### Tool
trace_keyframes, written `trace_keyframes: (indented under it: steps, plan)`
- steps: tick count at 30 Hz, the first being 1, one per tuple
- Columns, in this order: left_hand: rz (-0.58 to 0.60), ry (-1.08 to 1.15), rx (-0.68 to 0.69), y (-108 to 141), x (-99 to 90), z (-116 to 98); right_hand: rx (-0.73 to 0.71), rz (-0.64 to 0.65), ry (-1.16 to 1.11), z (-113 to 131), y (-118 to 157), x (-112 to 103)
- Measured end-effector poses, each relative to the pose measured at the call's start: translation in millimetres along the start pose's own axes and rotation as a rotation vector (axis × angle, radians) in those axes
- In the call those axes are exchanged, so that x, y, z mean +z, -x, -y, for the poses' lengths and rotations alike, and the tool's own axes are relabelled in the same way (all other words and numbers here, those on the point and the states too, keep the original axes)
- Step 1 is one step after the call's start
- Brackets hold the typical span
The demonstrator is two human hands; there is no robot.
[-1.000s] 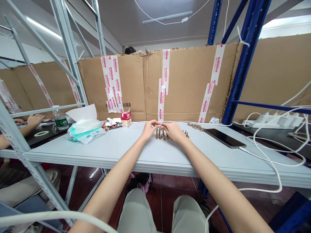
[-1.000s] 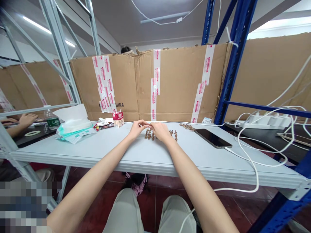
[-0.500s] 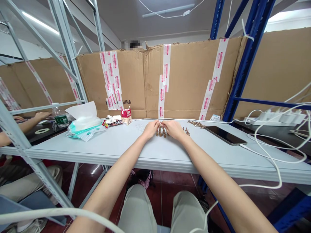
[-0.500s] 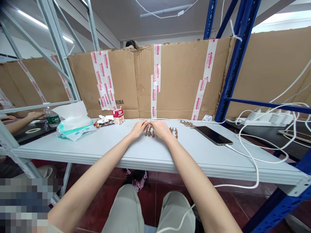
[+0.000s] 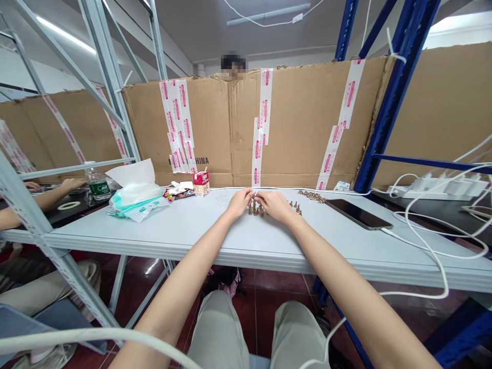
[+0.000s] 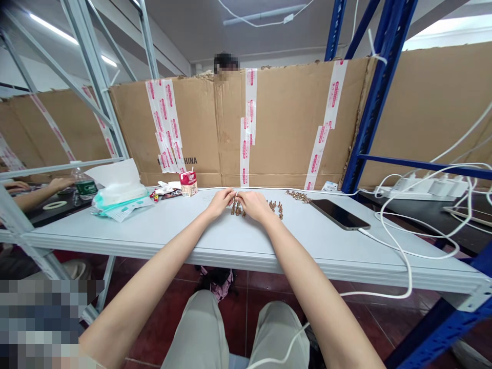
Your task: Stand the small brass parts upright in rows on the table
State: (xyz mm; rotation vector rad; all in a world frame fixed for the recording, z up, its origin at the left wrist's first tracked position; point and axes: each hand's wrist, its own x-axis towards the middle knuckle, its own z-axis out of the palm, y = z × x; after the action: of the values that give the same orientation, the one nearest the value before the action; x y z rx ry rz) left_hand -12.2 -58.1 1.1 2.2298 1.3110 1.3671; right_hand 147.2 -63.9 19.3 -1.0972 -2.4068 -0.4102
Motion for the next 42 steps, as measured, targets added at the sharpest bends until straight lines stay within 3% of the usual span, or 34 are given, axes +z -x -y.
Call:
trace_keyframes:
  steps: [8, 13, 20, 29, 36, 42]
  plan:
    - [0.13, 0.243, -0.034, 0.3, 1.9, 2.3, 0.034, -0.021, -0.102, -0.1, 0.1, -0.6]
    - [0.093, 0.171, -0.039, -1.9, 0.6, 5.8, -0.002, -0.022, -0.208, 0.9, -0.6, 0.2]
    - [0.107, 0.333, -0.058, -2.0, 1.9, 5.5, 0.035, -0.069, -0.286, -0.1, -2.2, 0.5]
    - [0.104, 0.326, -0.105, -1.2, 1.1, 2.0, 0.054, -0.051, -0.374, 0.0, -0.2, 0.7]
    - [0.116, 0.313, -0.037, -2.2, -0.1, 1.7, 0.045, -0.057, -0.434, -0.7, -0.5, 1.7]
    - [0.075, 0.327, -0.127, -3.1, -0.6, 3.3, 0.014, -0.076, -0.488, -1.5, -1.2, 2.5]
